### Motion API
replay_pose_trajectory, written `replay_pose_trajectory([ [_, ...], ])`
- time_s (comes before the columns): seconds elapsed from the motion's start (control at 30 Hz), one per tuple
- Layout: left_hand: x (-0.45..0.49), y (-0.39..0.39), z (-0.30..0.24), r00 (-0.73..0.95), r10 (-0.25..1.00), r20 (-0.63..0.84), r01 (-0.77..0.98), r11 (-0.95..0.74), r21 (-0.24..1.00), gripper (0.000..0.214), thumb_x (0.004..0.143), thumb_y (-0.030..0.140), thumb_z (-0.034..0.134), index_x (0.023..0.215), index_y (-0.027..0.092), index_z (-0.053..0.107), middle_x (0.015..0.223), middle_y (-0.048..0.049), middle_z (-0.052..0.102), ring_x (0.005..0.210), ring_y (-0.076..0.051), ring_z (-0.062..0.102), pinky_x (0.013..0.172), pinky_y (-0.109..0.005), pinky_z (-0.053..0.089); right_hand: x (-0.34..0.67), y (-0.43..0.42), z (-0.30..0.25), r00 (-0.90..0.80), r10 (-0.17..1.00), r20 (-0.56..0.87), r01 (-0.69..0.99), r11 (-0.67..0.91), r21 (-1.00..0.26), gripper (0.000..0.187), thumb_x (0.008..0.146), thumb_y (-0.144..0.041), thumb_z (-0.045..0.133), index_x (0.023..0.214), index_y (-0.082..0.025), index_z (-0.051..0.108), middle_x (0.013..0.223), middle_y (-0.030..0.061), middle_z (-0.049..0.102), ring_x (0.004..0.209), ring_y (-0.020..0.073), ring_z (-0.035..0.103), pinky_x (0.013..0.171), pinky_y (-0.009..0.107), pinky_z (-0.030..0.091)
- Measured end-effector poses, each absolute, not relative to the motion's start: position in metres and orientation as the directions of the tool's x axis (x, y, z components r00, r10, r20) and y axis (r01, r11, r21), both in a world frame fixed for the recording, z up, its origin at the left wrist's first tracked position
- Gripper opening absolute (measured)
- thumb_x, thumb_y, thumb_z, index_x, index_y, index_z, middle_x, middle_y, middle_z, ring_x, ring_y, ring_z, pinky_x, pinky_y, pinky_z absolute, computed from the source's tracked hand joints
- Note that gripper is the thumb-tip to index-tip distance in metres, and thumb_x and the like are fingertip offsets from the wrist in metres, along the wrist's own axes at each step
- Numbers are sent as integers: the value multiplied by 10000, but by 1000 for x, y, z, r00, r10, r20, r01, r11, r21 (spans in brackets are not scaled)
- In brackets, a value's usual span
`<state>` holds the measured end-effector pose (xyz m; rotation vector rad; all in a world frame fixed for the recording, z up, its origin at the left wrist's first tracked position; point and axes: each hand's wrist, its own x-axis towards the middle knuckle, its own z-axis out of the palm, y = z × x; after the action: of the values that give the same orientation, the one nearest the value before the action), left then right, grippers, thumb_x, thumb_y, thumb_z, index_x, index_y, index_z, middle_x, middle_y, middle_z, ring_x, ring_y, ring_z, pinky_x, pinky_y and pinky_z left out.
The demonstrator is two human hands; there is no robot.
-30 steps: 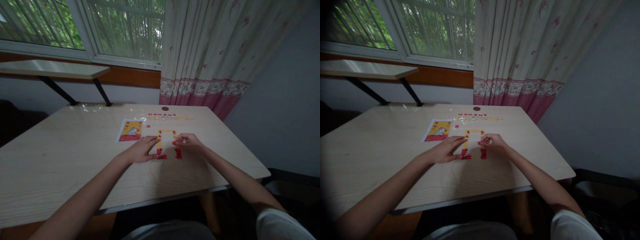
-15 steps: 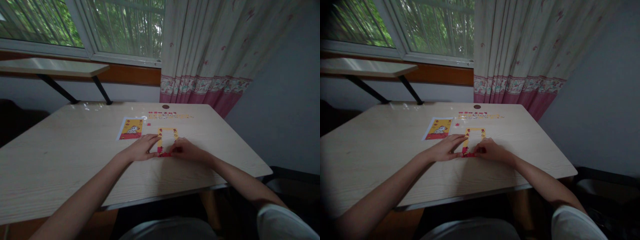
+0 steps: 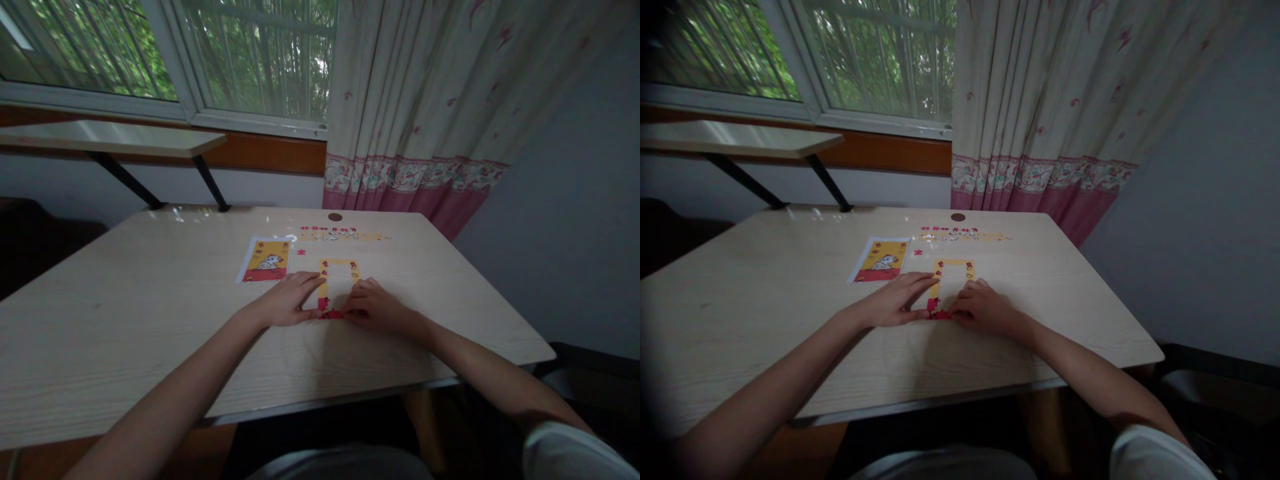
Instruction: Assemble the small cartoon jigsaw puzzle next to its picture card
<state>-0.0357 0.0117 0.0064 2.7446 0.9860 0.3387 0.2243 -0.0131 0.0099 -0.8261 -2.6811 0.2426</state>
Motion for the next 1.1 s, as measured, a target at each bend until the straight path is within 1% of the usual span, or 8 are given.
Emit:
replay_pose_trajectory([
  [0.2,-35,12,7,756,639,141,595,-761,259,647,832,491,559,1353,154,374,1371,-172,439,1239,-311,428,983,-455,391,226,-12,9,-792,545,276,516,838,-175,143,881,-284,550,873,-228,680,837,32,652,855,175,496,785,314,308],
  [0.43,-35,12,7,752,642,149,590,-757,280,659,817,487,572,1354,161,374,1364,-175,447,1231,-324,433,966,-476,398,223,-16,12,-790,550,271,537,834,-127,154,889,-280,537,862,-217,676,820,45,652,854,181,494,773,320,304],
  [0.5,-35,12,7,750,644,149,593,-755,281,661,817,494,570,1354,161,373,1364,-178,447,1233,-328,432,970,-483,395,222,-17,13,-786,556,270,536,831,-152,154,886,-276,539,851,-212,675,818,44,653,853,181,505,770,317,312],
  [0.63,-35,12,8,753,641,150,590,-758,278,648,822,487,571,1348,162,378,1362,-175,449,1234,-319,434,987,-470,387,229,-7,13,-760,589,275,526,806,-271,151,881,-279,540,855,-211,673,854,30,668,852,167,544,783,308,342],
  [0.73,-35,12,8,755,639,144,589,-758,279,650,820,480,575,1351,165,372,1368,-177,440,1232,-321,437,986,-472,391,243,8,8,-685,655,319,594,756,-276,185,879,-304,538,971,-206,666,949,57,681,926,194,564,818,337,361],
  [0.87,-35,13,7,752,640,157,588,-759,278,653,823,497,565,1343,154,372,1376,-188,427,1246,-328,422,996,-479,381,258,25,-3,-613,731,301,691,680,-244,391,843,-400,588,1181,-203,594,1180,101,627,1094,246,531,915,404,360],
  [0.93,-35,13,5,751,639,165,589,-762,270,654,825,503,559,1338,144,373,1384,-197,415,1261,-329,406,1012,-477,365,261,29,-6,-602,754,265,711,656,-251,439,841,-421,584,1226,-212,567,1234,102,602,1142,254,512,954,431,349],
  [1.1,-36,14,4,753,637,163,591,-765,258,655,815,514,562,1325,142,387,1387,-199,415,1268,-331,399,1022,-477,352,259,36,-8,-623,752,214,694,658,-292,426,875,-387,540,1264,-213,543,1293,98,567,1214,242,474,1016,454,321],
])
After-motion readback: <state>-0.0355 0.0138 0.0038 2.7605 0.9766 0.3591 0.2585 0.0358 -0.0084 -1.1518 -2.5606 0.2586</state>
